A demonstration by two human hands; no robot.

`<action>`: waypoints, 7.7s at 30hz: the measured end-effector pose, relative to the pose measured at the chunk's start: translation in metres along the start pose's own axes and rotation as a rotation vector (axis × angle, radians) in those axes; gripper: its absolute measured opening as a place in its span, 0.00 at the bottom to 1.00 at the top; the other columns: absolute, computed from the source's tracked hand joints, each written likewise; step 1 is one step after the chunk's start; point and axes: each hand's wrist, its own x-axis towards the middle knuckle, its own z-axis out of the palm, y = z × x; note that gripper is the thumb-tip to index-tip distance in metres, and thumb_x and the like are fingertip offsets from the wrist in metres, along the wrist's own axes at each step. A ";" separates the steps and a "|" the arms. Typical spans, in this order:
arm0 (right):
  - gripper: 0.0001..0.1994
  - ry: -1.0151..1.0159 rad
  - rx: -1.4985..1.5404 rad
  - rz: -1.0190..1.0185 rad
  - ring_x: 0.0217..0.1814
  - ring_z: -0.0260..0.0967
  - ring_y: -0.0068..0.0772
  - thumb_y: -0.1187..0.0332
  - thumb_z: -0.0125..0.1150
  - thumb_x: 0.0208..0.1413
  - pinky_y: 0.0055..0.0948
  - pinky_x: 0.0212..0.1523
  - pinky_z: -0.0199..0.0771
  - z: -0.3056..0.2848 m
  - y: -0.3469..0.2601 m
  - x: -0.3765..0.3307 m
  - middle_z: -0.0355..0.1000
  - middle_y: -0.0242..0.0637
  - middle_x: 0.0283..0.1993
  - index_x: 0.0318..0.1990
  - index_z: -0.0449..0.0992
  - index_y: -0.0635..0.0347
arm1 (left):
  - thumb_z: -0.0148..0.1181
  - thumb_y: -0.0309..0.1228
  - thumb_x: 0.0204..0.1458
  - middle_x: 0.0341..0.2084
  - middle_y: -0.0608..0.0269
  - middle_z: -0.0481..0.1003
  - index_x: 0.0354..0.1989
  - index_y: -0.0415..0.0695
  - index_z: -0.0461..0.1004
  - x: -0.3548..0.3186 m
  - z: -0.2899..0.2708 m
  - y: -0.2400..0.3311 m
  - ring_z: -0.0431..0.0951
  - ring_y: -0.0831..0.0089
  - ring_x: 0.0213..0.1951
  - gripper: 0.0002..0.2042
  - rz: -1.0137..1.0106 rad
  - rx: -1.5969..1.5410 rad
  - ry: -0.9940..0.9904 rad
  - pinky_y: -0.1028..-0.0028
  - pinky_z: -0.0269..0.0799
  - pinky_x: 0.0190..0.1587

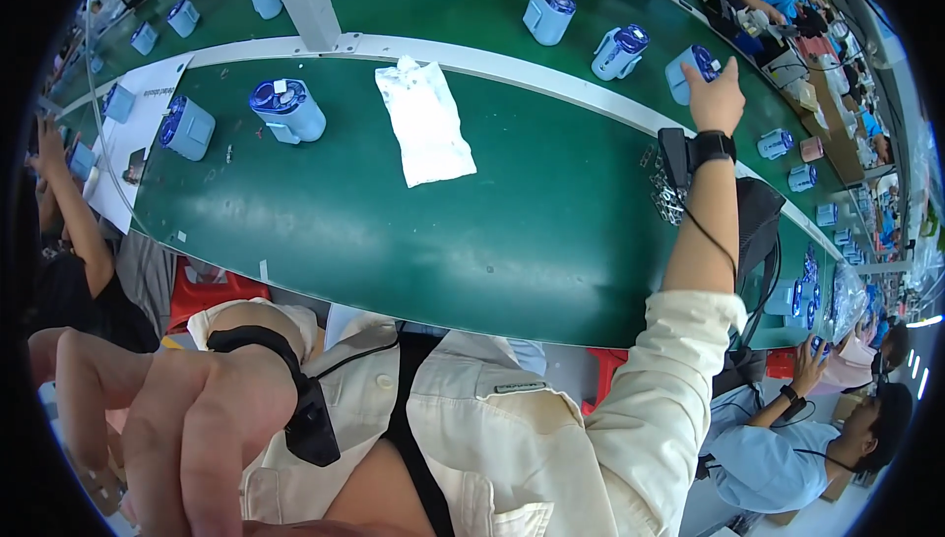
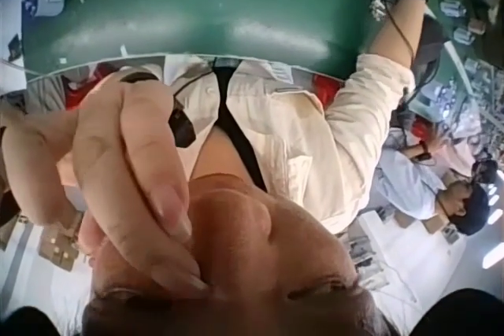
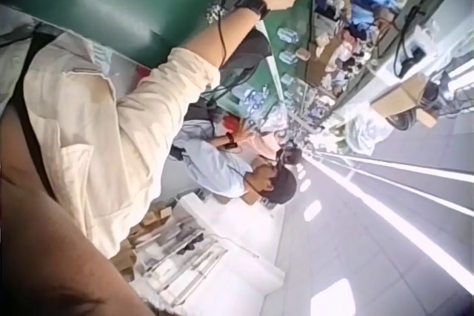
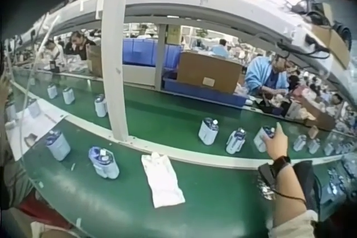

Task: The person picks up a blue handheld fan, wipes it with a cloth, and presses a small white component into the center. After repeating this process for several fans, the person places them on the conveyor belt.

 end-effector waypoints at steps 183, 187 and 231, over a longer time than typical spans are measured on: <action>0.48 -0.242 0.157 -0.184 0.52 0.73 0.52 0.62 0.75 0.36 0.38 0.53 0.72 -0.041 -0.046 -0.035 0.73 0.54 0.53 0.67 0.55 0.64 | 0.69 0.27 0.42 0.58 0.50 0.60 0.66 0.41 0.43 -0.103 -0.022 -0.055 0.59 0.59 0.63 0.46 -0.463 0.733 0.118 0.59 0.53 0.65; 0.42 -0.563 0.557 -0.594 0.46 0.76 0.40 0.70 0.75 0.36 0.31 0.49 0.74 -0.120 -0.077 -0.112 0.76 0.47 0.48 0.62 0.61 0.64 | 0.72 0.29 0.41 0.59 0.49 0.61 0.68 0.39 0.46 -0.091 -0.025 -0.052 0.61 0.60 0.63 0.47 -0.564 0.832 -0.030 0.61 0.54 0.65; 0.08 -0.152 1.274 -0.424 0.27 0.63 0.24 0.83 0.64 0.50 0.23 0.26 0.62 -0.140 -0.129 -0.327 0.71 0.38 0.28 0.39 0.78 0.70 | 0.73 0.27 0.40 0.43 0.43 0.73 0.65 0.27 0.51 -0.123 0.014 -0.038 0.77 0.52 0.40 0.44 -0.141 1.305 0.008 0.61 0.74 0.41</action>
